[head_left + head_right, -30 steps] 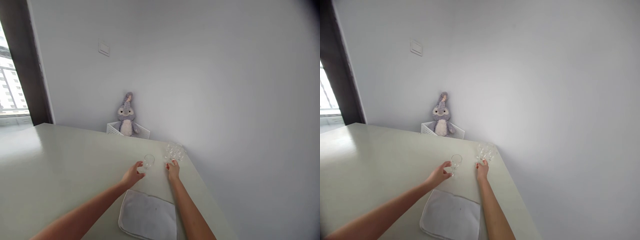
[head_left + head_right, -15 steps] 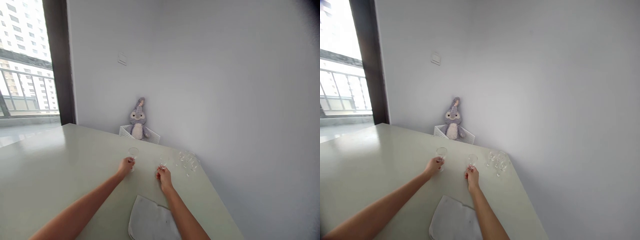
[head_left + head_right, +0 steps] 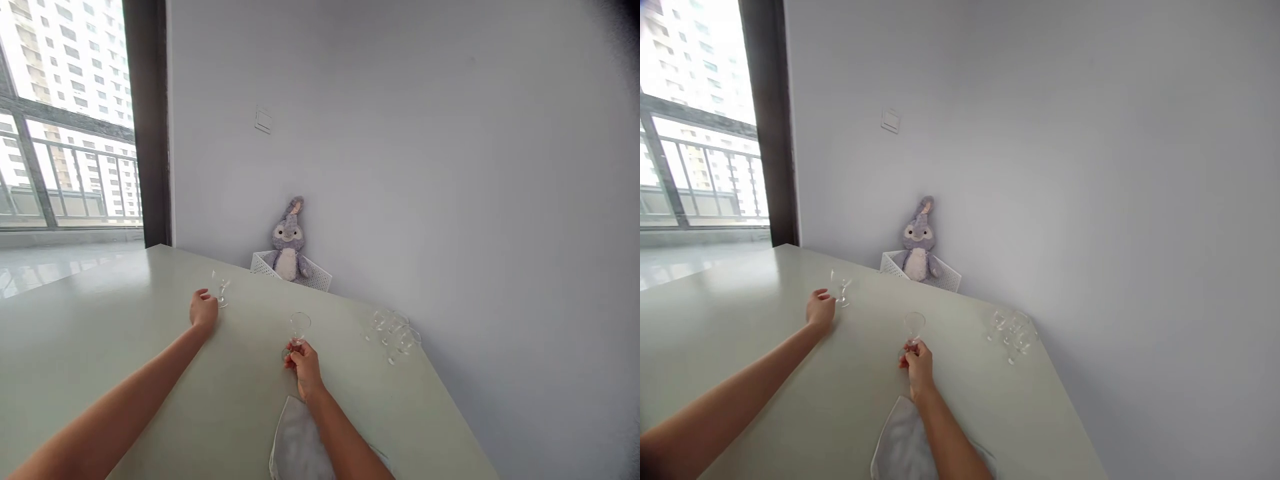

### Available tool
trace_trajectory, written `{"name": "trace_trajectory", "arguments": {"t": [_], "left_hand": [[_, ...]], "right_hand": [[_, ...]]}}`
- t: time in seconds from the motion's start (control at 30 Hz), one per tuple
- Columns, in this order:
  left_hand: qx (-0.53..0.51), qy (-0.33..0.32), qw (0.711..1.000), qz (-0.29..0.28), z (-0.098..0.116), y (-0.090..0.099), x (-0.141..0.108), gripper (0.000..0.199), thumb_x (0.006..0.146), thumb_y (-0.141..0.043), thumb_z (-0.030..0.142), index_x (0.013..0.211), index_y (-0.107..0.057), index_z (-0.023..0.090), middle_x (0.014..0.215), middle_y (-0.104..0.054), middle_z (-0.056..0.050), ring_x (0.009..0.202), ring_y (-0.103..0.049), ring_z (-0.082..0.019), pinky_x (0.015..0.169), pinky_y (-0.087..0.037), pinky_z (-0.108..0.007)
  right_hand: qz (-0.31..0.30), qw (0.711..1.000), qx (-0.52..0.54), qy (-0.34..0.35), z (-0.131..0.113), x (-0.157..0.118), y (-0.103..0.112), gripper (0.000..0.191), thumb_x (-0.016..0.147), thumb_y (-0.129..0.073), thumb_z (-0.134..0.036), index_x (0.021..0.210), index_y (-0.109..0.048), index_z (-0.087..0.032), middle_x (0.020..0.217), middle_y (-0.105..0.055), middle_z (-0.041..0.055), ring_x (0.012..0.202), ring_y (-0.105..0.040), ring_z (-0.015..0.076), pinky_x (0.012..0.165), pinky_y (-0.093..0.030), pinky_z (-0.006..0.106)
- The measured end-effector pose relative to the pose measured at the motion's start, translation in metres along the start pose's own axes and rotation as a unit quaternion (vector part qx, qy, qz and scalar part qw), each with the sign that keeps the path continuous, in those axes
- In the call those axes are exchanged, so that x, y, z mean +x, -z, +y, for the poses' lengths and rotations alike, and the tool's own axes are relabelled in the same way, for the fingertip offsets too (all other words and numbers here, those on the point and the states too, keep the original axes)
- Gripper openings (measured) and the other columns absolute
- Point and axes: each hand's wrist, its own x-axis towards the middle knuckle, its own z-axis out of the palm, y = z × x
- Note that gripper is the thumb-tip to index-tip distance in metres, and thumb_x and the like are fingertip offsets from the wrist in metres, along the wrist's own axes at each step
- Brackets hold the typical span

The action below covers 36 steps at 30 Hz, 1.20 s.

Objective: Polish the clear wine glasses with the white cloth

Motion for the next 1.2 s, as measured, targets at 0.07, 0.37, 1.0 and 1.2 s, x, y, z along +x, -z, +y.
{"name": "trace_trajectory", "arguments": {"t": [0.07,0.37,1.0,1.2], "left_hand": [[-0.016,0.016,1.000,0.012,-0.007,-0.002,-0.017,0.044,0.066,-0.046,0.016,0.110,-0.040,0.017,0.098,-0.054,-0.008,0.062,-0.050,-0.011,0.050,-0.037,-0.022],[-0.033,-0.015,0.938,-0.345,-0.004,-0.019,-0.136,0.055,0.064,-0.050,0.016,0.117,-0.040,0.026,0.121,-0.049,-0.007,0.058,-0.052,-0.007,0.045,-0.035,-0.017],[-0.050,0.001,0.964,-0.260,-0.002,-0.037,-0.107,0.020,0.066,-0.058,0.026,0.083,-0.056,0.016,0.051,-0.046,0.005,0.043,-0.042,-0.007,0.043,-0.030,-0.019],[-0.068,0.008,0.992,-0.110,-0.018,0.013,-0.030,0.021,0.064,-0.058,0.025,0.082,-0.054,0.017,0.057,-0.047,0.005,0.045,-0.041,-0.007,0.046,-0.032,-0.020]], "right_hand": [[0.010,1.000,-0.005,-0.007,0.001,0.001,0.007,0.032,0.052,-0.049,-0.020,0.082,-0.059,-0.017,0.085,-0.059,0.0039,0.053,-0.051,0.0079,0.044,-0.038,0.019],[0.317,0.947,-0.028,0.034,-0.025,0.034,0.125,0.052,0.056,-0.049,-0.023,0.108,-0.051,-0.025,0.105,-0.055,0.0049,0.051,-0.051,0.0070,0.046,-0.042,0.021],[0.234,0.971,-0.042,-0.013,-0.033,0.063,0.115,0.028,0.050,-0.062,-0.024,0.077,-0.056,-0.016,0.066,-0.058,0.0003,0.045,-0.048,0.0083,0.040,-0.039,0.021],[0.118,0.991,-0.051,-0.032,-0.022,0.033,0.064,0.027,0.050,-0.061,-0.024,0.075,-0.059,-0.014,0.073,-0.060,0.0024,0.044,-0.048,0.0075,0.038,-0.035,0.020]]}}
